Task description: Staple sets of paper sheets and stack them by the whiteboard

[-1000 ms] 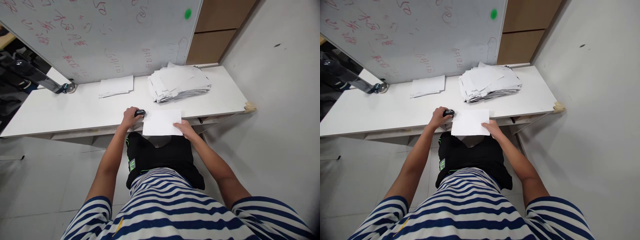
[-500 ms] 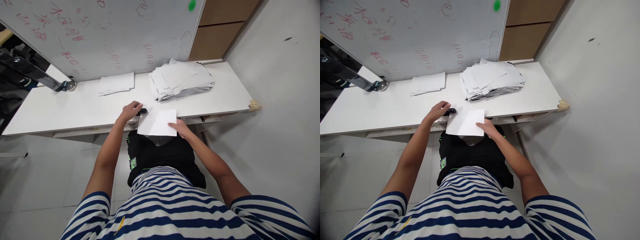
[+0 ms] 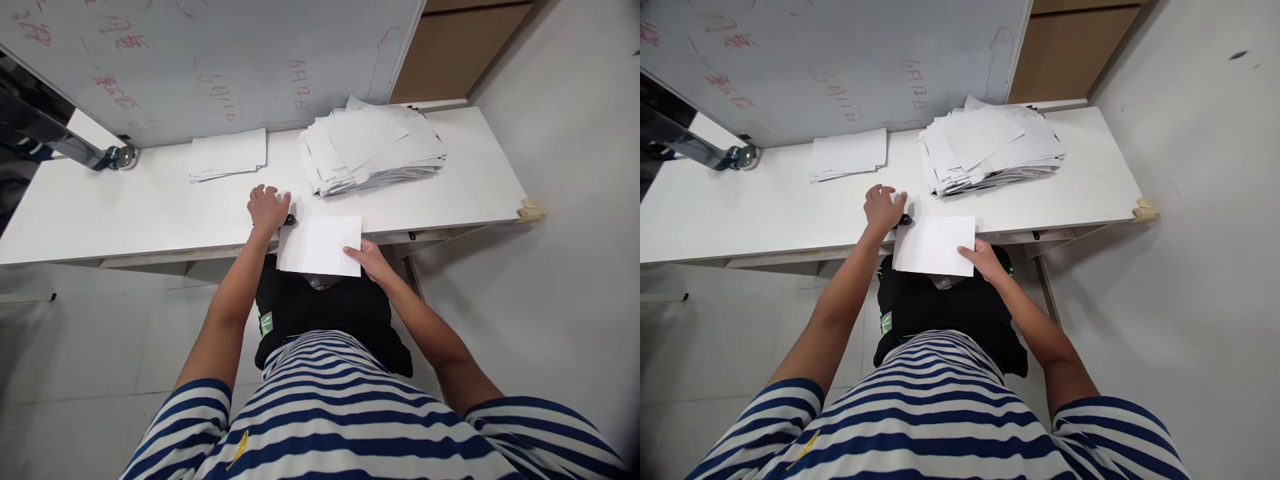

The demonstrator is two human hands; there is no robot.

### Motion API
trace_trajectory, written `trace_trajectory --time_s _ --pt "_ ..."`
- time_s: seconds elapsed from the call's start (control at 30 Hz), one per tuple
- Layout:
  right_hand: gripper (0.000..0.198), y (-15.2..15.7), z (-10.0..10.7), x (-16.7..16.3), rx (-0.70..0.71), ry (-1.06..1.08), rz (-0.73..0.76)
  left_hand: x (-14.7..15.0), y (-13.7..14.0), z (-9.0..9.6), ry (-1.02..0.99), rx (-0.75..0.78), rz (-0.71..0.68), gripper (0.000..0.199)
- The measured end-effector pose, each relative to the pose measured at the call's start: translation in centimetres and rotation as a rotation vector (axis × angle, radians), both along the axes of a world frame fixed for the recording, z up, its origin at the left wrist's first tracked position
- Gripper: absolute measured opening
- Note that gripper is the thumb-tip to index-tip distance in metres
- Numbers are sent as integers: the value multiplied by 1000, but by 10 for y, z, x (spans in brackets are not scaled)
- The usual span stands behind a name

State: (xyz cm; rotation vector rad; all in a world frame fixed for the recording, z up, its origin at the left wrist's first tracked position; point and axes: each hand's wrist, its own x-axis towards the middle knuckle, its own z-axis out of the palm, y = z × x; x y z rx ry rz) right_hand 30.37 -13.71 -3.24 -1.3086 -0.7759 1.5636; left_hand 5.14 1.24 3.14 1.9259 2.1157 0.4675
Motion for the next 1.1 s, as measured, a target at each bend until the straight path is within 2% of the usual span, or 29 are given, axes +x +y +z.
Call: trace_trajectory --time_s 0.13,0.27,0.43,0.57,0.63,0.7,0.8,0.83,0.9,0.97,1.03,1.1 --pt "59 0 -5 -1 -15 2 -6 5 -2 -2 101 -5 -41 44" --pt "57 -1 -11 -5 -37 -4 -22 8 -3 -6 116 38 -106 43" --pt "56 -6 -12 -15 -37 2 -33 4 1 -9 57 41 -86 37" --pt "51 -15 -12 -25 -13 -46 -168 0 6 -5 -31 6 -24 33" --pt "48 -21 -13 -29 -8 -54 -191 -3 7 -2 -101 -1 -4 35" --pt "43 -26 -14 -31 -5 -46 -158 -9 6 3 -223 47 -62 38" --pt "33 -31 -15 -29 5 -61 -130 -27 -2 7 -353 239 -247 46" --pt "31 -31 -14 -27 12 -80 -135 -35 -6 7 -323 305 -306 49" --pt "32 -28 -10 -20 35 -135 -149 -51 -14 2 -125 369 -429 58" --pt "37 -21 -1 -11 71 -204 -152 -64 -22 -8 52 310 -549 65" --pt "40 -13 13 1 118 -301 -147 -72 -27 -22 126 243 -567 57" --pt "37 -6 29 14 166 -405 -127 -75 -27 -34 118 241 -488 46"
